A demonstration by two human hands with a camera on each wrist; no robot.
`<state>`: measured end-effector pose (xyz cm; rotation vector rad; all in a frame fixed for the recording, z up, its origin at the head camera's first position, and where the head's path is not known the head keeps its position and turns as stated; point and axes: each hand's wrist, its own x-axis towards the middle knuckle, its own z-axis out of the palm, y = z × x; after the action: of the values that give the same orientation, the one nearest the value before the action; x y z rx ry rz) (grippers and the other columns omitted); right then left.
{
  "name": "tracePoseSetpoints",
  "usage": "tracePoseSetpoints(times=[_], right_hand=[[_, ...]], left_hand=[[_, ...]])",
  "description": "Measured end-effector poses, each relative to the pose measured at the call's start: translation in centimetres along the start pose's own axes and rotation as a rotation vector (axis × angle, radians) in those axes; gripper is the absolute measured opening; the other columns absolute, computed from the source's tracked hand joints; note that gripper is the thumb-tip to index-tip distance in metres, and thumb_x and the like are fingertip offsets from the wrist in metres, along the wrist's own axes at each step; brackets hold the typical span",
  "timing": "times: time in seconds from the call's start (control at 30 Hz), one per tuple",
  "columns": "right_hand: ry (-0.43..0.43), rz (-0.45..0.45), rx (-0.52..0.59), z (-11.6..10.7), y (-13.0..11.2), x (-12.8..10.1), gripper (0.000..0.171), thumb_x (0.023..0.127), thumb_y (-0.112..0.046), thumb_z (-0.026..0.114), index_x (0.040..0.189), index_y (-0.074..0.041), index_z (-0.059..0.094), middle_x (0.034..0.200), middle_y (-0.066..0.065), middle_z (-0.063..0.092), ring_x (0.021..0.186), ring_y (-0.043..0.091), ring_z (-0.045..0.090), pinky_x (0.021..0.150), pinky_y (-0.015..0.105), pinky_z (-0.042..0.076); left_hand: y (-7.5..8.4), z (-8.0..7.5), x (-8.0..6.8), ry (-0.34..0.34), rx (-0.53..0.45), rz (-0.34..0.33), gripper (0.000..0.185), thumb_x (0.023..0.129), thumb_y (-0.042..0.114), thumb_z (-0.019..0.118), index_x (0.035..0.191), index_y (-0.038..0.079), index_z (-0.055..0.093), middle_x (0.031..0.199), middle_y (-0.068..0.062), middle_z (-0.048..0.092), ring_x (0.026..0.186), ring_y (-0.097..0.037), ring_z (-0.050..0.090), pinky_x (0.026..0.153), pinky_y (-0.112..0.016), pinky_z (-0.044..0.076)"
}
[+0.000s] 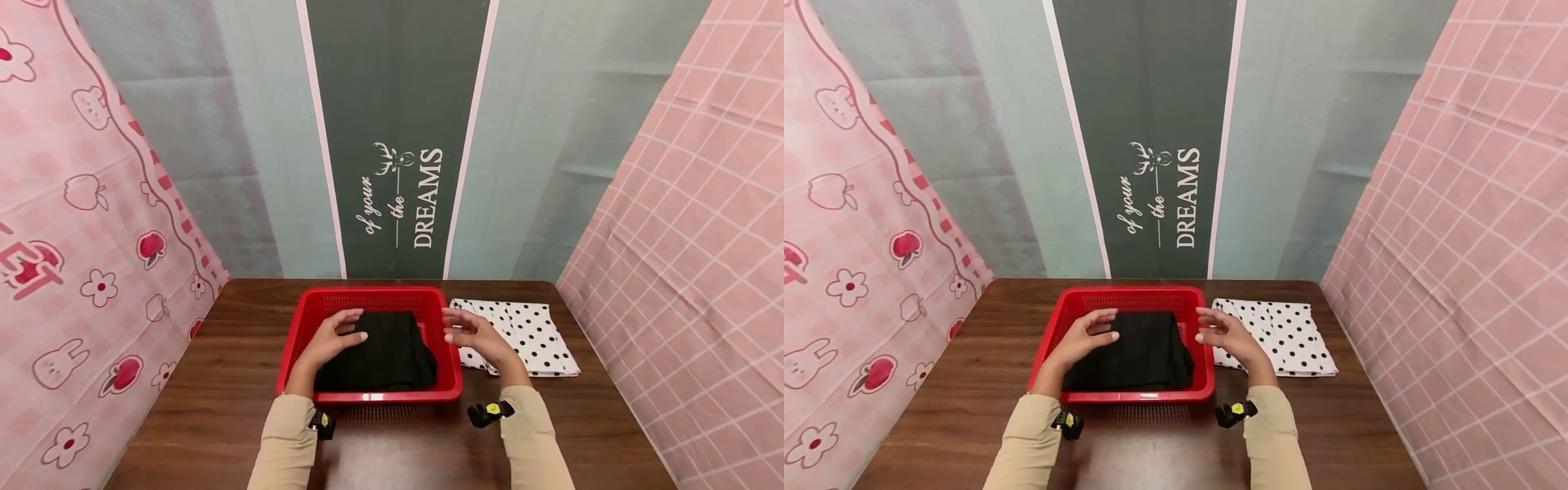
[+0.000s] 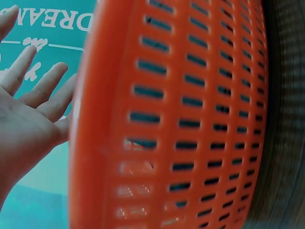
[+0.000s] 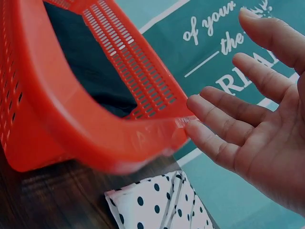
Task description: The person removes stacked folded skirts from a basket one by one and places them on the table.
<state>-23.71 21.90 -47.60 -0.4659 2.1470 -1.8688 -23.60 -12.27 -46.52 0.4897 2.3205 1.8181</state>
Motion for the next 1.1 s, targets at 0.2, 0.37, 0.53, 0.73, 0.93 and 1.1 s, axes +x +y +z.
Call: tracePoseSetpoints(times=[0.2, 0.37, 0.53, 0.73, 0.93, 1.1], right_hand=[[0.008, 0.027, -0.055, 0.5, 0.3, 1.2, 0.054, 0.085, -0.017, 0.066, 0.135, -0.008, 0.046, 0.129, 0.019, 0.048, 0.119, 0.034, 0.044, 0.088, 0.042, 0.045], [-0.021, 0.056, -0.096, 1.1, 0.6, 2.5, 0.056, 0.085, -0.022, 0.067, 0.135, -0.009, 0.047, 0.13, 0.019, 0.048, 0.117, 0.031, 0.046, 0.088, 0.043, 0.045], [-0.043, 0.04, -0.145, 1.8, 0.5, 3.9, 0.056, 0.084, -0.024, 0.067, 0.133, -0.005, 0.047, 0.127, 0.024, 0.048, 0.109, 0.03, 0.053, 0.085, 0.044, 0.047], [-0.046, 0.122, -0.115, 2.7, 0.4, 5.5, 0.057, 0.085, -0.017, 0.067, 0.135, -0.002, 0.045, 0.13, 0.027, 0.044, 0.106, 0.029, 0.055, 0.088, 0.049, 0.044], [-0.012, 0.22, -0.123, 3.5, 0.6, 6.5, 0.056, 0.083, -0.019, 0.07, 0.133, -0.005, 0.049, 0.13, 0.025, 0.045, 0.105, 0.026, 0.054, 0.089, 0.052, 0.041], [0.021, 0.275, -0.146, 4.7, 0.9, 7.3, 0.055, 0.083, -0.018, 0.069, 0.132, -0.002, 0.049, 0.123, 0.022, 0.051, 0.098, 0.026, 0.054, 0.085, 0.054, 0.041]], left_hand=[[-2.1, -0.7, 0.6, 0.06, 0.029, 0.007, 0.046, 0.085, 0.01, 0.067, 0.127, 0.0, 0.053, 0.126, -0.018, 0.052, 0.116, -0.038, 0.045, 0.097, -0.049, 0.035], [-1.2, -1.3, 0.2, 0.069, 0.045, -0.023, 0.043, 0.084, 0.006, 0.066, 0.124, -0.006, 0.053, 0.124, -0.023, 0.052, 0.116, -0.041, 0.044, 0.097, -0.052, 0.033], [-0.3, -1.9, -0.2, 0.069, 0.09, -0.07, 0.044, 0.085, 0.006, 0.064, 0.124, -0.01, 0.051, 0.123, -0.028, 0.051, 0.115, -0.043, 0.044, 0.094, -0.05, 0.037], [-2.8, -2.6, 0.9, 0.094, 0.097, -0.142, 0.049, 0.085, 0.015, 0.066, 0.127, -0.005, 0.051, 0.127, -0.027, 0.048, 0.12, -0.04, 0.042, 0.094, -0.05, 0.037], [-4.1, -2.9, 2.1, 0.094, 0.091, -0.178, 0.053, 0.085, 0.019, 0.067, 0.13, -0.003, 0.05, 0.131, -0.027, 0.046, 0.121, -0.036, 0.042, 0.096, -0.049, 0.036], [-4.2, -3.1, 2.6, 0.072, 0.121, -0.242, 0.054, 0.085, 0.022, 0.066, 0.13, -0.003, 0.049, 0.131, -0.028, 0.044, 0.12, -0.037, 0.041, 0.096, -0.048, 0.036]])
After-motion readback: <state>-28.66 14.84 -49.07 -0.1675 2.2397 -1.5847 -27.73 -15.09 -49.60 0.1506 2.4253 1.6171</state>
